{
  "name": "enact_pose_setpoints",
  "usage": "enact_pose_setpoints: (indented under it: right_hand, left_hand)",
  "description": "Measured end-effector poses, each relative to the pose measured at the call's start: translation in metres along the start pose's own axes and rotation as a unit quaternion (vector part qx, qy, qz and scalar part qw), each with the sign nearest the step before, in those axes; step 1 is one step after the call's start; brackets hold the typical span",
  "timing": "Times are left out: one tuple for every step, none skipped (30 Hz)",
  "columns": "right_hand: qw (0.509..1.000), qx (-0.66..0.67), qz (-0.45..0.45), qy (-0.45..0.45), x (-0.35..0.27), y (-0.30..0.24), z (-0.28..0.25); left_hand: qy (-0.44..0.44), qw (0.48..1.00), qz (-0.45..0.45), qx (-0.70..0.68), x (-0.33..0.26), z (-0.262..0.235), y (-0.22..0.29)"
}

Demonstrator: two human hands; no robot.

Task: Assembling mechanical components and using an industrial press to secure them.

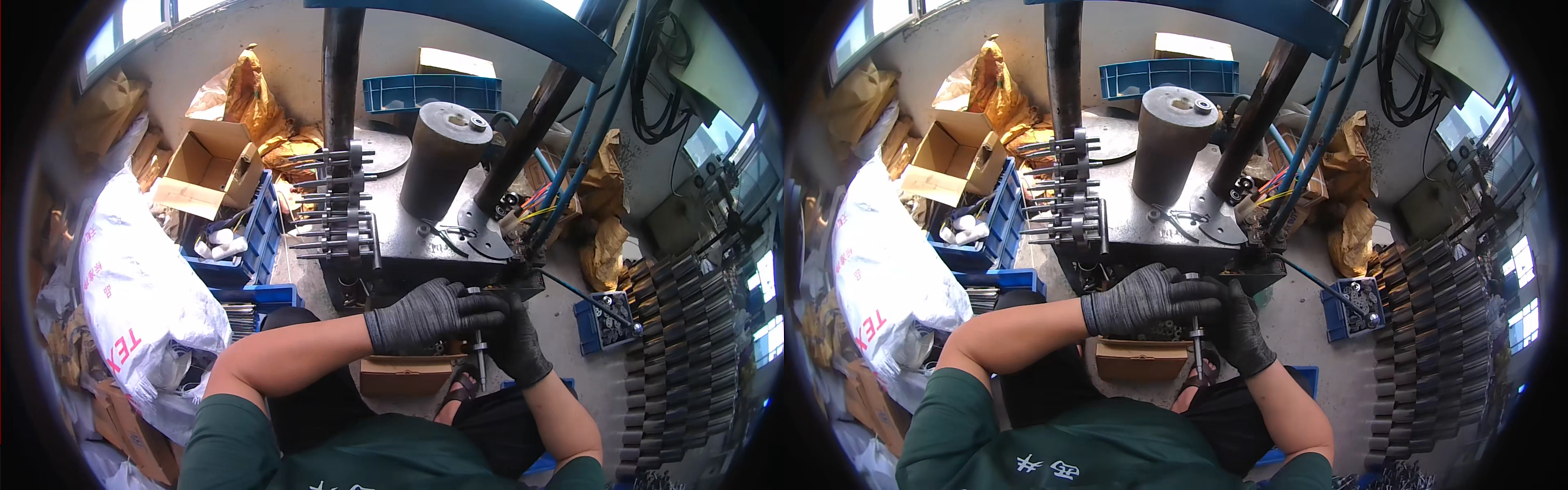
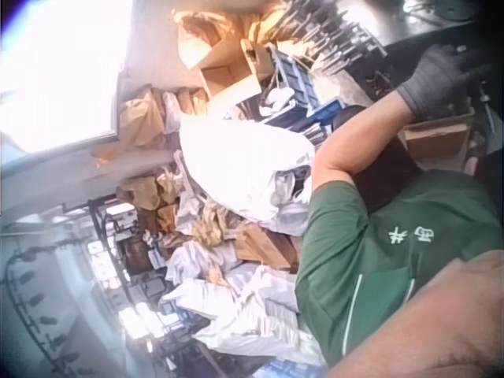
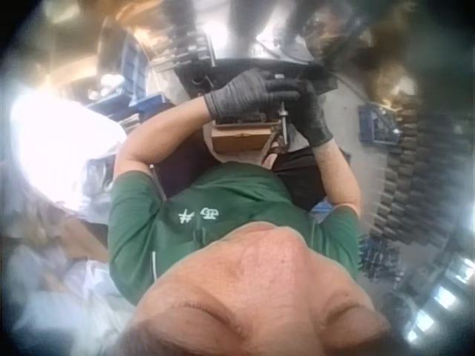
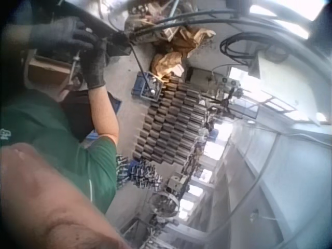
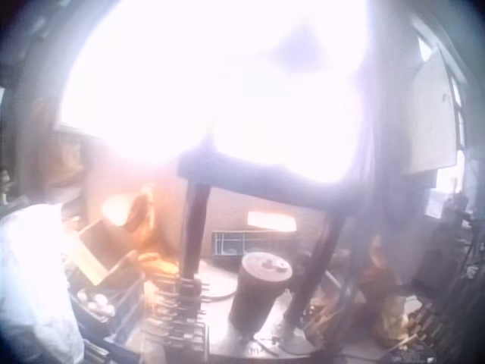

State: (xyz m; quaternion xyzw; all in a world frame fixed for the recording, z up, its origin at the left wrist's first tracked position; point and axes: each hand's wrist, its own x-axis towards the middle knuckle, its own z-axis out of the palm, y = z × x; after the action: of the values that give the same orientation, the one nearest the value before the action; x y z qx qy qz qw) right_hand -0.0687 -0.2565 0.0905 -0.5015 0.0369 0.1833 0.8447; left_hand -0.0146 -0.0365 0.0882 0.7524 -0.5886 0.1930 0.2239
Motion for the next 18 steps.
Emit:
enact_pose_setpoints:
  right_hand:
    - [1.000,0.002,0.007,-0.004,0.006,0.006,0.009]
    - [0.998,0.033,0.041,0.025,0.010,0.011,0.017]
    - [0.994,0.064,0.075,0.056,0.013,0.015,0.021]
    - [0.993,0.066,0.082,0.057,0.015,0.020,0.017]
    - [0.993,0.052,0.093,0.042,0.019,0.027,0.008]
    - [0.993,0.038,0.104,0.028,0.021,0.032,0.000]
    - [0.993,0.041,0.108,0.031,0.024,0.035,-0.005]
    - [0.991,0.007,0.126,0.033,0.026,0.038,-0.010]
    - [0.989,-0.027,0.143,0.036,0.028,0.040,-0.013]
    - [0.988,-0.022,0.149,0.038,0.029,0.038,-0.010]
    - [0.992,-0.012,0.124,-0.018,0.027,0.033,-0.003]
    - [0.993,-0.002,0.097,-0.074,0.028,0.030,0.002]
    - [0.993,0.004,0.100,-0.067,0.030,0.036,0.003]
    - [0.998,-0.006,0.059,-0.027,0.034,0.045,0.005]
    - [1.000,-0.017,0.018,0.014,0.037,0.050,0.006]
    - [0.999,-0.012,0.023,0.020,0.041,0.051,0.005]
    - [0.997,-0.070,-0.035,0.026,0.046,0.048,0.005]
    - [0.987,-0.129,-0.093,0.033,0.046,0.046,0.006]
  left_hand:
    - [-0.018,0.999,-0.025,-0.022,-0.002,0.000,0.002]
    - [-0.020,0.999,-0.033,-0.023,-0.006,0.003,0.000]
    - [0.000,0.994,-0.063,-0.091,-0.010,0.008,-0.003]
    - [0.022,0.983,-0.092,-0.160,-0.014,0.014,-0.004]
    - [0.021,0.981,-0.098,-0.165,-0.018,0.020,-0.005]
    - [0.026,0.954,-0.150,-0.258,-0.022,0.026,-0.008]
    - [0.031,0.916,-0.199,-0.348,-0.022,0.028,-0.012]
    - [0.029,0.913,-0.202,-0.353,-0.024,0.029,-0.015]
    - [0.032,0.864,-0.255,-0.433,-0.026,0.030,-0.018]
    - [0.034,0.804,-0.308,-0.508,-0.027,0.029,-0.021]
    - [0.021,0.752,-0.355,-0.555,-0.023,0.016,-0.019]
    - [0.017,0.748,-0.359,-0.558,-0.022,0.009,-0.023]
    - [-0.009,0.737,-0.359,-0.573,-0.020,0.005,-0.027]
    - [-0.034,0.724,-0.361,-0.587,-0.020,0.005,-0.030]
    - [0.013,0.766,-0.343,-0.543,-0.019,0.011,-0.032]
    - [0.007,0.761,-0.347,-0.548,-0.019,0.013,-0.033]
    - [0.025,0.802,-0.351,-0.482,-0.018,0.012,-0.033]
    - [0.043,0.839,-0.352,-0.413,-0.016,0.011,-0.033]
